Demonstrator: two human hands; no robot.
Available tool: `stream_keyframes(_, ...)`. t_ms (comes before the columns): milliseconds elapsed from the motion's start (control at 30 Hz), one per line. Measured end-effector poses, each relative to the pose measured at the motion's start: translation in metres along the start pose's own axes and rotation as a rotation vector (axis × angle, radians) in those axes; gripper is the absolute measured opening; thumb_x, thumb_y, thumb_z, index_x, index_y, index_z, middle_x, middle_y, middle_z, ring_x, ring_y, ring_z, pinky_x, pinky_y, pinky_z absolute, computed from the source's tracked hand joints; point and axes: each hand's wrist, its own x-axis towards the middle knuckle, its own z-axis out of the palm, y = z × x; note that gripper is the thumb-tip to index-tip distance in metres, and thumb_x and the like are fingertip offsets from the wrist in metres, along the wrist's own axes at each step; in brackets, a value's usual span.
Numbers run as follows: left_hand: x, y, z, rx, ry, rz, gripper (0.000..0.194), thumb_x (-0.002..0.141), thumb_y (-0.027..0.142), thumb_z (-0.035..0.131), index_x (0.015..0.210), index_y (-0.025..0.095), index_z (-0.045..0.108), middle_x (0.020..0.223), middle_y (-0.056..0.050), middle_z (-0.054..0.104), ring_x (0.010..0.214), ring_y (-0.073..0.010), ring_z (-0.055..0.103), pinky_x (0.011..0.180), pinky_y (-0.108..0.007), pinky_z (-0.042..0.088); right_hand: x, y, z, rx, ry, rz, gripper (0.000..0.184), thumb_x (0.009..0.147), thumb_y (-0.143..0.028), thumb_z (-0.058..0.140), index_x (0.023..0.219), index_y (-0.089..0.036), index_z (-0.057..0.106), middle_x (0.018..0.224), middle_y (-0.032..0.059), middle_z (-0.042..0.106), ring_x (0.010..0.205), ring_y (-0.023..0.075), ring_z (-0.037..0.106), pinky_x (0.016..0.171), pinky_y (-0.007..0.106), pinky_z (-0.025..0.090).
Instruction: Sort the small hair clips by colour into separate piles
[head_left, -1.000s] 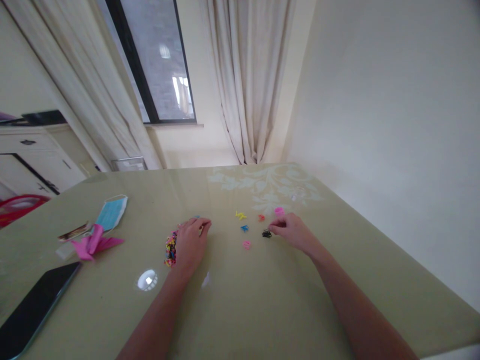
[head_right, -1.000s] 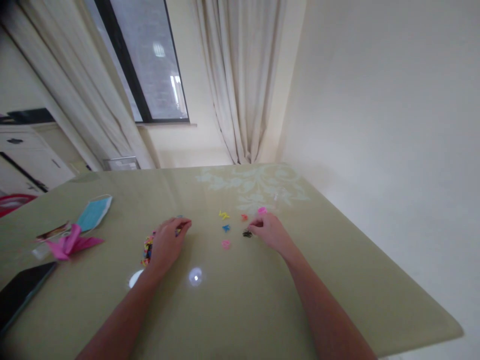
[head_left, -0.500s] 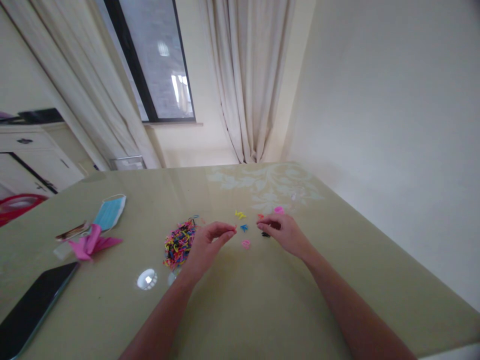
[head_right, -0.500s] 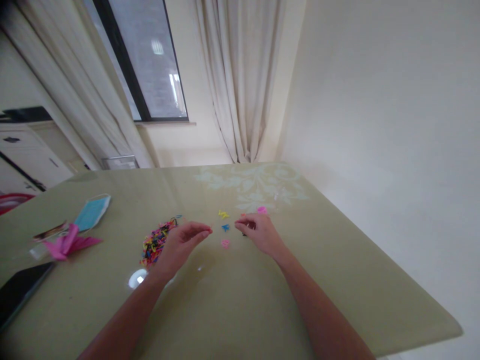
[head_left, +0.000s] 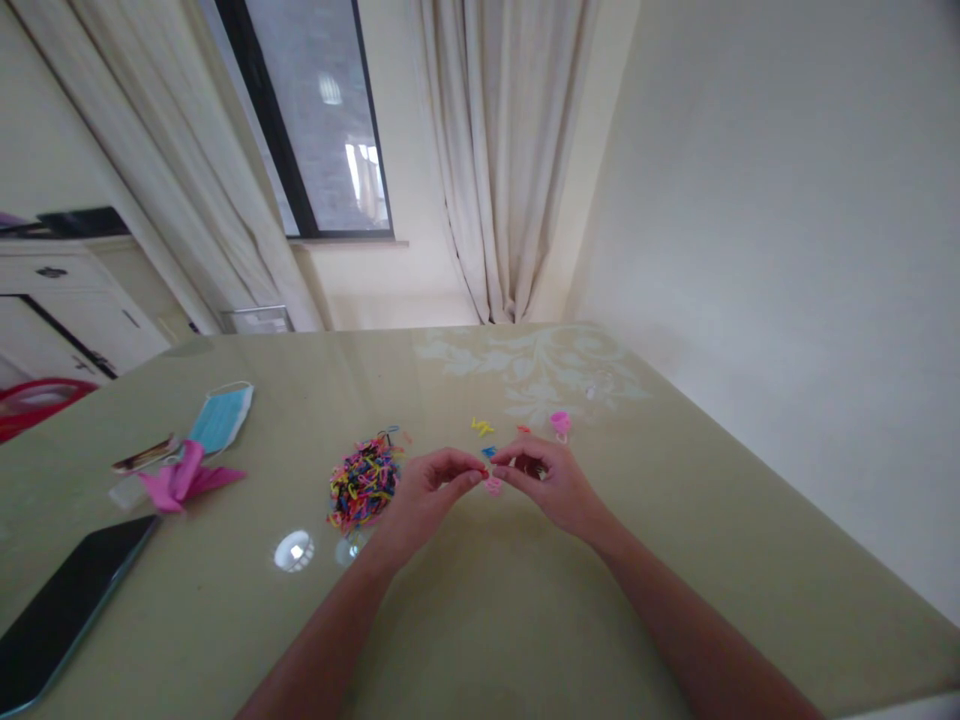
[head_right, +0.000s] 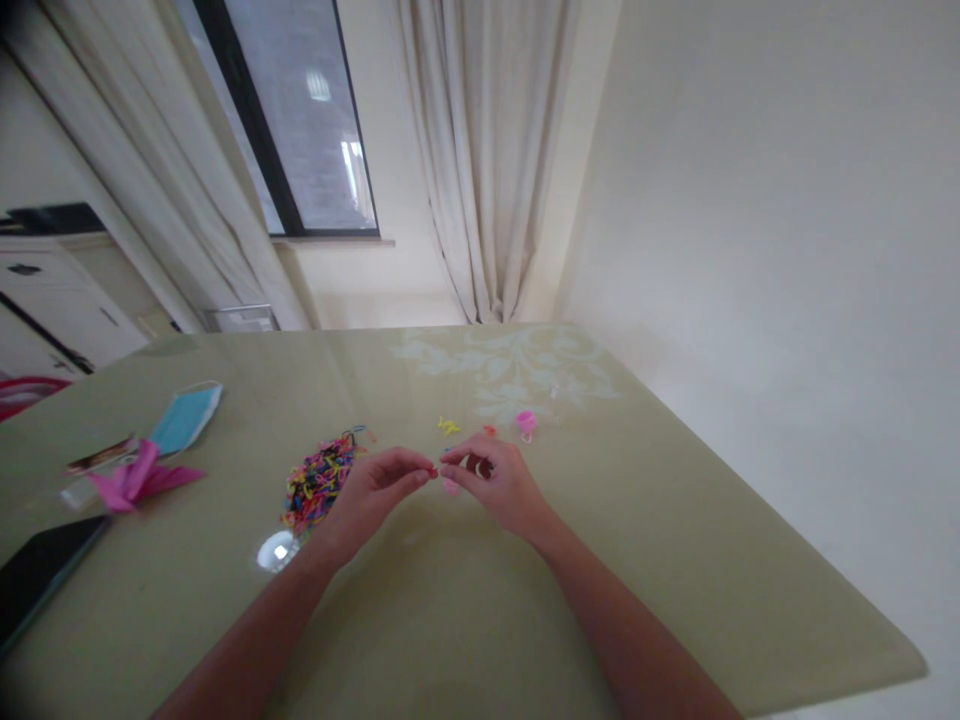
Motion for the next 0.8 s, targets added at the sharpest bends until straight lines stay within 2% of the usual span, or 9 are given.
stream_keyframes(100,0.000,-0.001,0.002,-0.023,-0.009,-0.012,0.027,0.085,0.046,0.079,0.092,0.020,0.081,0.094,-0.008,0.082,0.087,-0.0222,0.075,0.085,-0.034,0.059,0.000,-0.002,0.000,-0.017,-0.007,0.000,0.031,0.093,-0.052,0.074,0.088,-0.023,0.081,0.075,0.0025,0.073,0.057,0.0123,0.050,0.055,0.027,0.041)
stream_keyframes(167,0.002,-0.003,0.000,-0.008,-0.010,-0.012,0.031,0.086,0.048,0.077,0.101,0.021,0.080,0.100,-0.009,0.082,0.091,-0.0235,0.076,0.086,-0.036,0.059,0.000,-0.003,-0.001,-0.014,-0.003,0.016,0.031,0.093,-0.052,0.073,0.088,-0.022,0.081,0.074,0.0020,0.072,0.057,0.0123,0.050,0.054,0.027,0.041)
stream_keyframes(233,0.004,-0.006,-0.006,0.123,0.034,0.007,0.035,0.089,0.048,0.073,0.112,0.022,0.078,0.105,-0.009,0.082,0.094,-0.0251,0.075,0.088,-0.038,0.059,0.000,-0.005,-0.004,0.030,0.011,0.034,0.033,0.093,-0.053,0.073,0.089,-0.022,0.080,0.074,0.0022,0.072,0.059,0.0130,0.053,0.055,0.027,0.042)
stream_keyframes(333,0.006,-0.015,-0.025,0.617,0.215,0.065,0.027,0.096,0.038,0.065,0.113,0.021,0.078,0.110,-0.011,0.080,0.102,-0.0296,0.073,0.100,-0.047,0.054,0.001,-0.008,-0.011,0.164,0.060,0.050,0.035,0.089,-0.056,0.076,0.086,-0.022,0.079,0.076,0.0030,0.072,0.065,0.0151,0.059,0.059,0.028,0.047)
stream_keyframes(400,0.006,-0.022,-0.039,0.996,0.297,0.049,0.027,0.096,0.031,0.062,0.115,0.020,0.077,0.122,-0.015,0.076,0.120,-0.0367,0.066,0.110,-0.056,0.045,0.001,-0.011,-0.016,0.237,0.107,0.055,0.035,0.086,-0.057,0.079,0.084,-0.022,0.079,0.075,0.0026,0.071,0.066,0.0155,0.060,0.061,0.028,0.049)
stream_keyframes(500,0.004,-0.032,-0.054,1.299,0.313,-0.055,0.035,0.100,0.031,0.057,0.129,0.019,0.072,0.139,-0.017,0.069,0.131,-0.0422,0.058,0.111,-0.062,0.041,0.000,-0.015,-0.022,0.264,0.175,0.054,0.033,0.085,-0.056,0.081,0.081,-0.023,0.080,0.071,0.0017,0.068,0.063,0.0148,0.057,0.058,0.027,0.048)
stream_keyframes(567,0.004,-0.035,-0.057,1.376,0.286,-0.091,0.037,0.103,0.032,0.052,0.132,0.019,0.070,0.142,-0.017,0.067,0.131,-0.0404,0.058,0.110,-0.060,0.042,0.000,-0.016,-0.025,0.265,0.210,0.051,0.032,0.084,-0.055,0.082,0.080,-0.024,0.080,0.069,0.0019,0.067,0.062,0.0147,0.056,0.056,0.027,0.047)
stream_keyframes(700,0.007,-0.036,-0.056,1.430,0.257,-0.081,0.036,0.105,0.032,0.046,0.126,0.020,0.072,0.133,-0.016,0.072,0.125,-0.0363,0.063,0.110,-0.055,0.042,0.001,-0.016,-0.029,0.261,0.265,0.054,0.032,0.083,-0.054,0.082,0.080,-0.023,0.080,0.071,0.0030,0.069,0.063,0.0155,0.058,0.057,0.028,0.050)
stream_keyframes(800,0.009,-0.037,-0.057,1.448,0.274,-0.077,0.039,0.105,0.025,0.041,0.131,0.021,0.070,0.134,-0.016,0.072,0.122,-0.0342,0.065,0.107,-0.051,0.043,0.003,-0.014,-0.032,0.251,0.301,0.042,0.029,0.084,-0.052,0.082,0.081,-0.023,0.079,0.072,0.0032,0.071,0.064,0.0158,0.060,0.059,0.029,0.051)
